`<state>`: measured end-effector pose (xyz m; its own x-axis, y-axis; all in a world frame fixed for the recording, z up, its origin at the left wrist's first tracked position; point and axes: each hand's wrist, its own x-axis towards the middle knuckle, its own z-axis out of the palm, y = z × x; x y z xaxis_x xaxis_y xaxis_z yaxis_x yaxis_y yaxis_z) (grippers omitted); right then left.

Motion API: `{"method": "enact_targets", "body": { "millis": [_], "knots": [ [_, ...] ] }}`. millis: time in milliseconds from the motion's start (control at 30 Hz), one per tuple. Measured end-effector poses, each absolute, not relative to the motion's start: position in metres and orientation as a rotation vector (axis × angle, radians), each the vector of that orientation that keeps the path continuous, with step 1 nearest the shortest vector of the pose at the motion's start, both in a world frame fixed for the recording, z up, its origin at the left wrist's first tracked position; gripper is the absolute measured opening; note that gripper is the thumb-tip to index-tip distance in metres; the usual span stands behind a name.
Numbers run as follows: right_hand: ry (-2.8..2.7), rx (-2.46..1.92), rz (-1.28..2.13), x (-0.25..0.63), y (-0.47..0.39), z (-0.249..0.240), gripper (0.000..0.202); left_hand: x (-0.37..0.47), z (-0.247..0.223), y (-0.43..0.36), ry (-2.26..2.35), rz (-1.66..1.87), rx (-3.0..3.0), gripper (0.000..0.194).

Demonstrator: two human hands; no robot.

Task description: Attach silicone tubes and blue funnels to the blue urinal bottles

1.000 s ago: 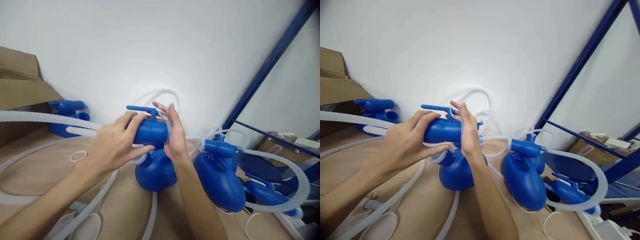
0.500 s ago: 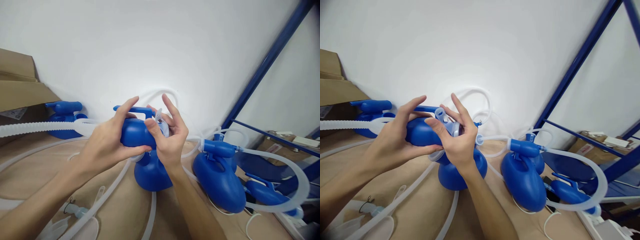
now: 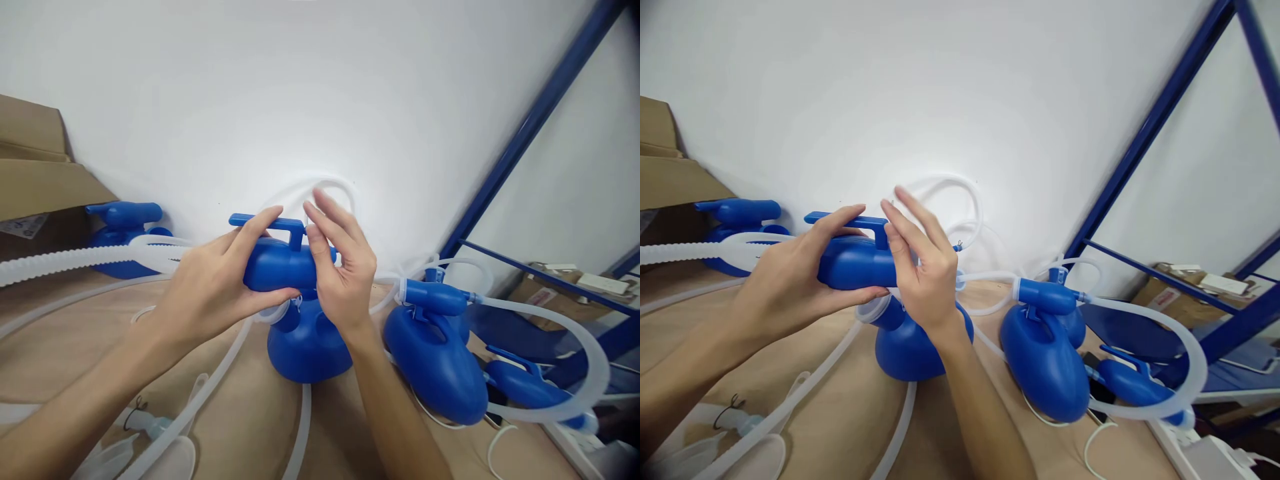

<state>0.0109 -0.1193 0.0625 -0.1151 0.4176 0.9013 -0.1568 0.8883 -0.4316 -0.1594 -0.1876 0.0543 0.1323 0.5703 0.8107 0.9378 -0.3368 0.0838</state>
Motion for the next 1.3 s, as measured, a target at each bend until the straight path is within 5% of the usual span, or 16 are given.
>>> {"method": "enact_targets", "body": {
  "millis": [467,1300],
  "knots": [
    [-1.512,-0.335,0.321,0.005,-0.113,0.055,0.012,-0.154,0.051,-0.189,-1.502,-1.188,-1.869,0.09],
    [-1.612,-0.353,1.409,0.047,-0.099,0.08,0.013,-0.157,0.053,-0.197,-1.248,-0.926,-1.928,0.082]
  ]
}}
